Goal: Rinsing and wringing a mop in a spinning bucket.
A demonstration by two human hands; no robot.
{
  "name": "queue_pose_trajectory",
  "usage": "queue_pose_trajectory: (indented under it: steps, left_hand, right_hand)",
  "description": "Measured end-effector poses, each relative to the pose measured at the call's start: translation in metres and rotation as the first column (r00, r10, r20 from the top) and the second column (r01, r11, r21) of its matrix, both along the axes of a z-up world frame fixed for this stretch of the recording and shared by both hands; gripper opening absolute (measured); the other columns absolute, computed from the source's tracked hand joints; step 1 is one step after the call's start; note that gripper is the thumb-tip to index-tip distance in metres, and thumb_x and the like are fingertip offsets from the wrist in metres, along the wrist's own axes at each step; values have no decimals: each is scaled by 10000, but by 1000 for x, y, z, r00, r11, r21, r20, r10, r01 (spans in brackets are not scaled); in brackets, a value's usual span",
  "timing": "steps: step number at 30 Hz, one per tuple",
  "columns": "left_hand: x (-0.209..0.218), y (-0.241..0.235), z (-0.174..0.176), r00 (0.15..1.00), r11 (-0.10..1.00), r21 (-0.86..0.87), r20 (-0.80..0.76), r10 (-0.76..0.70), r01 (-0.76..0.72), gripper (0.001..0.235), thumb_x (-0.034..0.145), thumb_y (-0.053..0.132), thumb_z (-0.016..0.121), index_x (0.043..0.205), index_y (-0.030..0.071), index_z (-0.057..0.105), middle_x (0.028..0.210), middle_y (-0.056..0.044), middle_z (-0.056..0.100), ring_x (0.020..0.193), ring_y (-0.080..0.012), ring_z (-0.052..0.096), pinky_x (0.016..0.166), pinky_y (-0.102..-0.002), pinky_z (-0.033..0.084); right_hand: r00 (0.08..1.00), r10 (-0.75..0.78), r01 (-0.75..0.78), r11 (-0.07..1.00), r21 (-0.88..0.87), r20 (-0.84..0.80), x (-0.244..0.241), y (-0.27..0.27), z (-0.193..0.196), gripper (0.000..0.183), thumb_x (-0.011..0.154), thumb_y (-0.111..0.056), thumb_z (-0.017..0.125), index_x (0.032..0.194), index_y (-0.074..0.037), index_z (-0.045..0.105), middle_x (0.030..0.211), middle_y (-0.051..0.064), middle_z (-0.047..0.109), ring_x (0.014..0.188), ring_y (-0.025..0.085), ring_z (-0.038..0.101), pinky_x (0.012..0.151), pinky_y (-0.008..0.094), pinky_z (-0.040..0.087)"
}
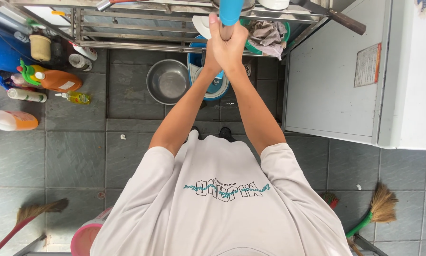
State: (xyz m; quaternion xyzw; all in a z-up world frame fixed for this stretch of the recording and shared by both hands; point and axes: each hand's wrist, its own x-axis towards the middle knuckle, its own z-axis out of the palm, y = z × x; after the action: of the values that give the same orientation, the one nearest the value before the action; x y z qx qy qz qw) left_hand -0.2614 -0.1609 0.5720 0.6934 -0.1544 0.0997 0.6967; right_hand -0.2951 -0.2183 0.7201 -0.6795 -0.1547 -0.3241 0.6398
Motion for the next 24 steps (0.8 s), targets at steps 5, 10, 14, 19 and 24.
queue_pose_trajectory:
  steps: [5, 10, 14, 19, 24]
  left_hand:
    - [-11, 9, -13, 998, 993, 99, -10, 60, -58, 351, 920, 163, 722, 1199, 16, 568, 1101, -111, 675, 1039, -231, 671, 893, -375, 529]
    - [-4, 28, -72, 997, 990, 134, 49, -54, 47, 468, 916, 145, 747, 1275, 30, 469, 1216, -144, 548, 1136, -272, 593, 992, -387, 501]
    - [-3, 37, -81, 989, 956, 289, 113, -94, 58, 462, 936, 104, 714, 1343, 22, 513, 1327, -197, 506, 1199, -312, 570, 1021, -411, 483]
    - [-22, 30, -95, 994, 972, 218, 49, -99, 86, 466, 915, 139, 719, 1315, 11, 517, 1262, -174, 601, 1142, -316, 627, 996, -404, 508]
    - [-50, 18, -48, 994, 992, 74, -17, -104, 105, 577, 873, 167, 755, 1347, -11, 478, 1142, -137, 698, 1052, -236, 668, 940, -379, 505]
  right_hand:
    - [887, 434, -439, 898, 1, -155, 11, -26, -41, 302, 1006, -109, 756, 795, -31, 553, 716, -4, 507, 651, 99, 447, 618, 293, 388]
    - [700, 635, -683, 729, -47, -329, 8, -34, -47, 331, 960, -131, 787, 769, -63, 525, 714, -23, 476, 670, 100, 450, 629, 291, 383]
    - [786, 507, -567, 819, -86, -353, -1, -20, -76, 262, 925, -180, 811, 838, -62, 594, 787, -10, 571, 746, 102, 527, 705, 283, 445]
    - [900, 392, -397, 918, 14, -190, -20, -9, -96, 379, 912, -146, 816, 1166, -32, 559, 979, 21, 644, 955, 119, 592, 934, 318, 464]
    - [944, 289, -304, 949, -81, -158, -24, -20, -117, 416, 829, -98, 809, 1169, -39, 576, 921, 14, 640, 998, 127, 607, 1086, 372, 365]
